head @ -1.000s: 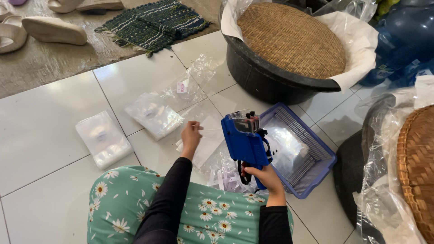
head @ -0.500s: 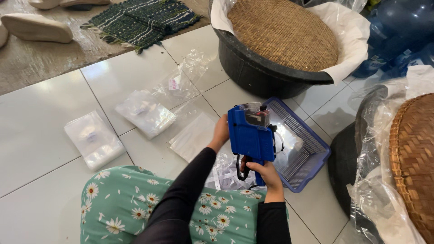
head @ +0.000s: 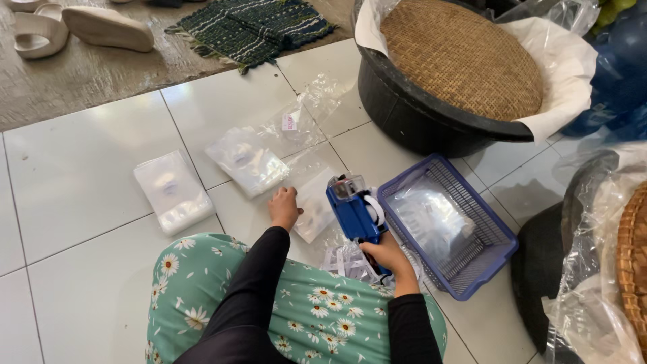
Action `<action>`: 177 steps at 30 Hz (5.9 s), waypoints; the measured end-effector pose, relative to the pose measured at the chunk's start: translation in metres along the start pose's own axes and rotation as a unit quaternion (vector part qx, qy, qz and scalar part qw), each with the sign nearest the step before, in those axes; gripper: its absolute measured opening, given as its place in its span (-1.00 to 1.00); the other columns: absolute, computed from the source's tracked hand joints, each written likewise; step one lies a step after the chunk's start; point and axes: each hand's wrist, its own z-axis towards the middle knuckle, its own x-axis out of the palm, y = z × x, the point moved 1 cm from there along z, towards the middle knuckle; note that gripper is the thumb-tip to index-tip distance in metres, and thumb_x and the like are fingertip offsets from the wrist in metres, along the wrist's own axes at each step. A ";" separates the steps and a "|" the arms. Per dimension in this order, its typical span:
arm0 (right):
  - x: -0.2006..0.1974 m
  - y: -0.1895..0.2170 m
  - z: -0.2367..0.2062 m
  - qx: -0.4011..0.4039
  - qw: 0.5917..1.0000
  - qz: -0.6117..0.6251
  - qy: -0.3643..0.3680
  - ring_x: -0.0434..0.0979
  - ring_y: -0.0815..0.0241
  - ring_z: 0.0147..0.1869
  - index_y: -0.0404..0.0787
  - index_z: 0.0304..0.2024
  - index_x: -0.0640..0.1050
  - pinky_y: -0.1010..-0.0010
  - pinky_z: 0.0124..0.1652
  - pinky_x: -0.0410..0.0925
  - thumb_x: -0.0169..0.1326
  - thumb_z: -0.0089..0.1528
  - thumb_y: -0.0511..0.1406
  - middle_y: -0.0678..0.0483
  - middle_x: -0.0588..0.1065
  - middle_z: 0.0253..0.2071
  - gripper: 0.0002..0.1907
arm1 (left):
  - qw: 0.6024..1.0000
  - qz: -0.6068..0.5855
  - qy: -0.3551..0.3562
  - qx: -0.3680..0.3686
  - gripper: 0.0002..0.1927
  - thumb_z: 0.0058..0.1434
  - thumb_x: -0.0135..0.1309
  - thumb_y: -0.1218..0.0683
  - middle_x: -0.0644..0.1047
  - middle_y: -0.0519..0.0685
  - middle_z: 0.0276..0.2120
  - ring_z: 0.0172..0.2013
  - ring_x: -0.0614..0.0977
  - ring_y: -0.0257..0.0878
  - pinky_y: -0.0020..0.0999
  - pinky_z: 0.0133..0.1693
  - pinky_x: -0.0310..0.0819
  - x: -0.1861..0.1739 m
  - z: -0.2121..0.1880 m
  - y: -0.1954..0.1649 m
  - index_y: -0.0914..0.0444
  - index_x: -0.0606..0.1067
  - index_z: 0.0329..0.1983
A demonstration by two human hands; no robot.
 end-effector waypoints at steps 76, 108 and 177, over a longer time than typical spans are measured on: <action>-0.030 0.023 -0.050 -0.073 0.990 0.114 0.029 0.62 0.17 -0.38 -0.37 -0.24 0.59 0.33 -0.31 0.46 0.22 0.04 -0.39 -0.01 0.60 -0.42 -0.76 | 0.957 -0.237 -0.167 0.004 -0.83 0.37 -0.05 0.13 0.65 -0.01 -0.40 -0.30 0.66 -0.01 -0.08 -0.26 0.47 -0.010 0.010 -0.031 0.22 0.56 -0.18; 0.005 0.017 -0.017 -0.030 0.998 0.023 -0.049 0.59 0.17 -0.53 -0.38 -0.42 0.58 0.31 -0.43 0.42 0.15 0.00 -0.36 -0.01 0.57 -0.57 -0.84 | 0.999 0.023 0.040 0.013 -0.31 -0.09 0.47 0.04 0.48 -0.03 0.11 0.19 0.47 0.00 -0.01 0.08 0.43 -0.001 0.005 -0.002 0.04 0.50 0.17; -0.024 0.023 -0.044 -0.053 0.994 0.090 -0.024 0.60 0.19 -0.43 -0.34 -0.30 0.56 0.34 -0.34 0.44 0.19 0.04 -0.38 0.02 0.57 -0.47 -0.81 | 0.993 0.069 -0.021 -0.097 -0.27 -0.25 0.50 -0.22 0.55 0.06 -0.09 -0.03 0.57 -0.01 -0.17 -0.08 0.50 -0.016 -0.004 -0.011 0.24 0.49 -0.10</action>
